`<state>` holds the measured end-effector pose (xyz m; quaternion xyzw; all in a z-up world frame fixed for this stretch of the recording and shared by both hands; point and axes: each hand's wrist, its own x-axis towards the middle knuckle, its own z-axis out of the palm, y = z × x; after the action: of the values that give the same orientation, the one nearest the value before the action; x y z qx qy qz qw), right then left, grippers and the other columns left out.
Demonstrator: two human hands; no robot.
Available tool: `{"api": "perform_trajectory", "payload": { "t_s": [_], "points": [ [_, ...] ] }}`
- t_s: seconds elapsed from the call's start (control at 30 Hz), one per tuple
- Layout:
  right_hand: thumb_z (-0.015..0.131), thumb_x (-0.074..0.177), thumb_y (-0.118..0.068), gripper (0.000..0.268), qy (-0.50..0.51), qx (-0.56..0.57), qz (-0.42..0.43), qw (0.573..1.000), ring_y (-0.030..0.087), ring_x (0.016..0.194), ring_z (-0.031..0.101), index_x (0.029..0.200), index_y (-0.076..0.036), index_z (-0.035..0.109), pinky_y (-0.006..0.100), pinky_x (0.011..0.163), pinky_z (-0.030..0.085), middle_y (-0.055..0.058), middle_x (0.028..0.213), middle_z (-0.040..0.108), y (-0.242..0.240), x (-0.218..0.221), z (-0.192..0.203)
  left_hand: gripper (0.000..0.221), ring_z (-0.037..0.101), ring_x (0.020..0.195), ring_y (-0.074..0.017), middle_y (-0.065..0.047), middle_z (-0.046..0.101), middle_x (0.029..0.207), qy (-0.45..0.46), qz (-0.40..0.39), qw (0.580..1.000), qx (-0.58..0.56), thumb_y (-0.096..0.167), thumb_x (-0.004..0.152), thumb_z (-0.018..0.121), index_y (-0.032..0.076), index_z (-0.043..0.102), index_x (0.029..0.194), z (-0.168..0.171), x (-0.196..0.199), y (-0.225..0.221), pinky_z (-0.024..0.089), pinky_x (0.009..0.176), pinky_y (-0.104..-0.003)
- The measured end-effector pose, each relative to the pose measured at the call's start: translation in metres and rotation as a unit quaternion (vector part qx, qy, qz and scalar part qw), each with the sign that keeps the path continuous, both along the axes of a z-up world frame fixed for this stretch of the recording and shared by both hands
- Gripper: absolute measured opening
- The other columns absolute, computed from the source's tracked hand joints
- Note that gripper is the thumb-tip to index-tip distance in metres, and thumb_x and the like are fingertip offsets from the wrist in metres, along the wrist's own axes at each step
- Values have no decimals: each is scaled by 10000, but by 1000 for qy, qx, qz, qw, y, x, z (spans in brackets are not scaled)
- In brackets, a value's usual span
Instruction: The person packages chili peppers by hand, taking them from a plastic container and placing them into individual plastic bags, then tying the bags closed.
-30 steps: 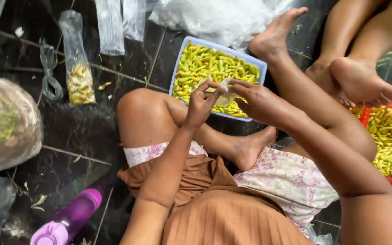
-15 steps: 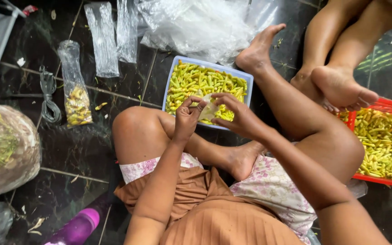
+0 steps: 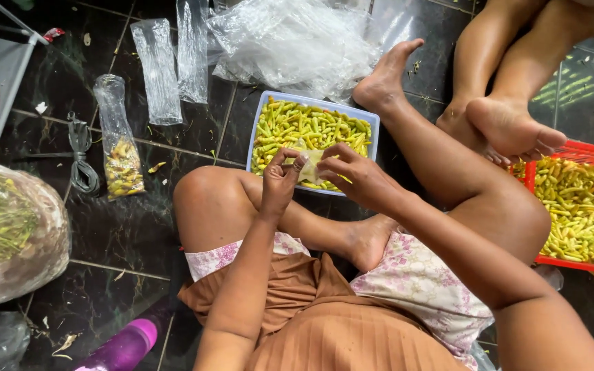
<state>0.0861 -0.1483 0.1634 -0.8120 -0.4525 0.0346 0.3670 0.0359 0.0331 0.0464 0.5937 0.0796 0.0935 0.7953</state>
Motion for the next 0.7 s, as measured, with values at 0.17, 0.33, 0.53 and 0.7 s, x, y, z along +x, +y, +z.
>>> {"api": "perform_trajectory", "payload": {
  "t_s": [0.17,0.33,0.53,0.7],
  "points": [
    [601,1014,5,169,-135,19,29,990,335,819,650,1058,-82,739,425,757,553,150,1112,657,2,-8,57,88,394,494,44,72,546,498,-4,12,999,-38,187,1020,698,117,647,1029,-14,-3,2,298,511,-146],
    [584,1040,-15,168,-150,-1,53,987,331,855,638,1068,-71,740,421,810,538,122,1030,701,-8,-5,40,63,482,504,20,18,625,542,-13,3,999,-53,177,1011,697,121,673,1030,-8,-2,-4,377,517,-131],
    [703,1048,-5,109,-183,9,2,983,322,1005,670,1045,-87,775,401,918,526,82,1019,752,-18,0,52,68,577,545,12,-25,687,589,-31,-2,997,-74,189,996,712,134,676,1013,7,-3,-6,409,521,-128],
    [714,1112,83,98,-182,33,4,983,358,1070,636,1083,46,801,416,967,533,123,1021,768,-21,1,79,188,511,652,50,115,608,783,-47,-59,995,-72,360,946,738,179,687,948,80,-13,8,411,579,-144]
  ]
}}
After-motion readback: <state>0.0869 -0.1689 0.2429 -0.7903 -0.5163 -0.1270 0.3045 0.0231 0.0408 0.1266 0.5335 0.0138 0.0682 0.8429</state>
